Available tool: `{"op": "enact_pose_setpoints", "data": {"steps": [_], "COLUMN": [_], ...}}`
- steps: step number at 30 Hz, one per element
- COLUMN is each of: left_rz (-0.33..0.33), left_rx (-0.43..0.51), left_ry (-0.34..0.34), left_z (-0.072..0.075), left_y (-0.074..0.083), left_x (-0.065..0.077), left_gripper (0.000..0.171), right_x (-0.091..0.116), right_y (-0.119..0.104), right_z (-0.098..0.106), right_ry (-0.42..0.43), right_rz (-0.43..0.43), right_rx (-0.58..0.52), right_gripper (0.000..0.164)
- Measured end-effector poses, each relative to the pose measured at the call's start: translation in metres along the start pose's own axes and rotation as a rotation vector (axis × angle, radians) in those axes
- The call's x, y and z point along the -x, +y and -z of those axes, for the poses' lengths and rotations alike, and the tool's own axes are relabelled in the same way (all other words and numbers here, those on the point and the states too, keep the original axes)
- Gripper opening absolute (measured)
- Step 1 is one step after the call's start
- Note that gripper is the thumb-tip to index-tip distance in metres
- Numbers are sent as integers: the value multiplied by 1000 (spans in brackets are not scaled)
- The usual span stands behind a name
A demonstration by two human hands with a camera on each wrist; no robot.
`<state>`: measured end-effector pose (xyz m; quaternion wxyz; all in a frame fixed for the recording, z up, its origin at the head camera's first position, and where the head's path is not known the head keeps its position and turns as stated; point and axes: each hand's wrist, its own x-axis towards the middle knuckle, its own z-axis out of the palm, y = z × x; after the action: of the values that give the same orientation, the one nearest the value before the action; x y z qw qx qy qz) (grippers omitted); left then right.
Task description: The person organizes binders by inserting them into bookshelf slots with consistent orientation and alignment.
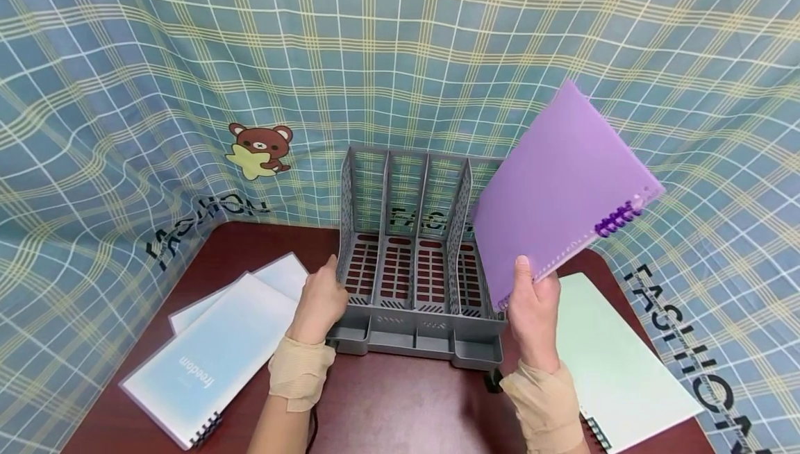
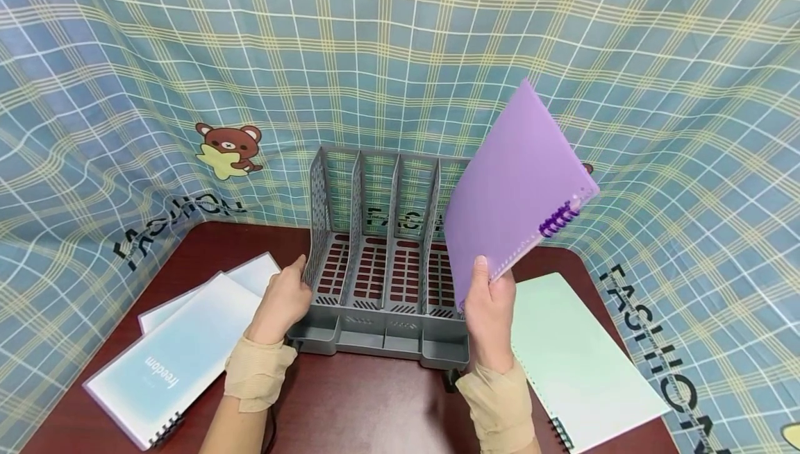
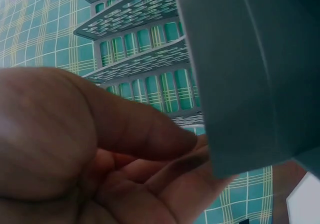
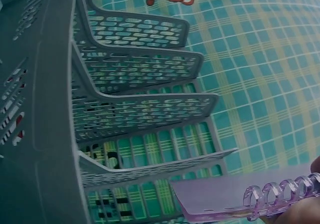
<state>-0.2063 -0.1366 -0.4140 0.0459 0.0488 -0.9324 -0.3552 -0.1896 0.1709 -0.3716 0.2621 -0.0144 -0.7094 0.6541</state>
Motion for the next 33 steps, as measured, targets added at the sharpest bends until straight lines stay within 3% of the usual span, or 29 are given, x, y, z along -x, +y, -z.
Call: {"op": "enact_pose_setpoints", "data": {"steps": [10, 15, 19, 33], "left_rz": [19, 0, -5, -15], "left_rx": [-16, -58, -76, -100], "left_ry": [7, 23, 40, 59], "left_z": [-11, -16, -17, -16], "left_y": [-12, -14, -10, -7], "left_x": [0, -3, -7, -5], "left_gripper": [65, 64, 64, 59], "right_x": [1, -1, -2, -4], "right_y": [33, 51, 63, 75], "right_z": [-15, -19, -22, -32], "right_ry": [-18, -31, -45, -72], "right_rz": [-32, 20, 15, -54], "right_rx": [60, 171, 227, 307], "right_gripper": [42, 46, 47, 51]}}
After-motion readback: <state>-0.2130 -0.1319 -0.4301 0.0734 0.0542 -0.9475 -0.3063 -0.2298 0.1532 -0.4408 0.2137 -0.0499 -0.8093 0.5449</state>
